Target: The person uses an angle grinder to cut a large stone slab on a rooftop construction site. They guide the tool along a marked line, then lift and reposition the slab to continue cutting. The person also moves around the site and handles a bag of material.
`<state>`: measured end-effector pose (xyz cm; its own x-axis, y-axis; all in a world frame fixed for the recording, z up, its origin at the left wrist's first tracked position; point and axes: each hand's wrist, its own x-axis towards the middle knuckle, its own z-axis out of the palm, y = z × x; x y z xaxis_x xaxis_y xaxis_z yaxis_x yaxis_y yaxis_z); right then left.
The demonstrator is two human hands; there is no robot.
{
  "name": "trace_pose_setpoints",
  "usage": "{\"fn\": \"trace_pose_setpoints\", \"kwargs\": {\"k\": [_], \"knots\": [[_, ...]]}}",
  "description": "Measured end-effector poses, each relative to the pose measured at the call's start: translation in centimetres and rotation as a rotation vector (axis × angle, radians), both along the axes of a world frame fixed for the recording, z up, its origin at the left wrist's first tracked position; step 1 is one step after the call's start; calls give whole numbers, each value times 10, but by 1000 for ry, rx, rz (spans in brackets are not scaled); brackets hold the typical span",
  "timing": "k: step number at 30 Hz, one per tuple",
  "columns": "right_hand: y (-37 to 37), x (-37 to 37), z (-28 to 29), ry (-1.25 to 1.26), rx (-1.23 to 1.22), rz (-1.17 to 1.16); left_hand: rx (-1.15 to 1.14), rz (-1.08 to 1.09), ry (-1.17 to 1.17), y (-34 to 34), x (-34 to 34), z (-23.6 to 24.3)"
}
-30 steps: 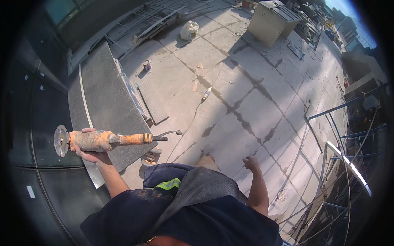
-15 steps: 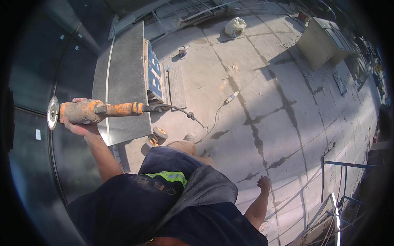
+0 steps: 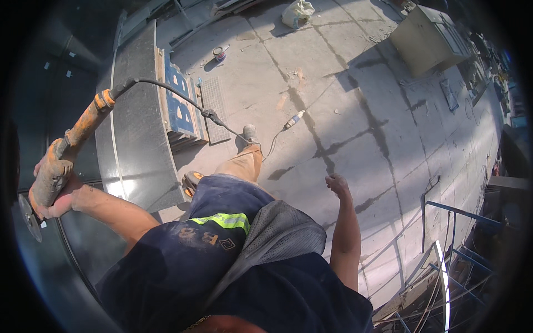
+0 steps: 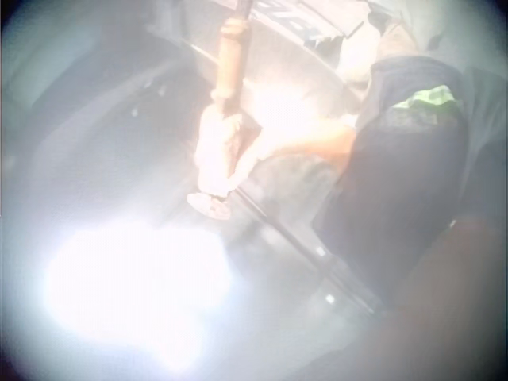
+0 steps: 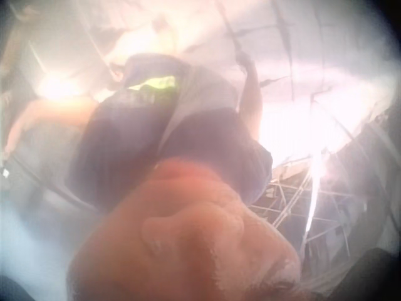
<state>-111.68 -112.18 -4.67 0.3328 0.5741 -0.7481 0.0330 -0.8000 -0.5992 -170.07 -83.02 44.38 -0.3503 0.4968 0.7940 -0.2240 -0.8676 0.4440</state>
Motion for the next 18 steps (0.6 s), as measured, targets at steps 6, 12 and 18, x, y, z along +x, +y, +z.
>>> {"fn": "trace_pose_setpoints", "kwargs": {"k": [6, 12, 18], "knots": [[77, 66, 22, -103, -151, -172, 158, 264, -234, 95, -3, 47], [166, 95, 36, -71, -139, -290, 448, 381, -241, 191, 26, 92], [284, 108, 38, -32, -113, -170, 484, 486, -146, 236, 54, 119]]}}
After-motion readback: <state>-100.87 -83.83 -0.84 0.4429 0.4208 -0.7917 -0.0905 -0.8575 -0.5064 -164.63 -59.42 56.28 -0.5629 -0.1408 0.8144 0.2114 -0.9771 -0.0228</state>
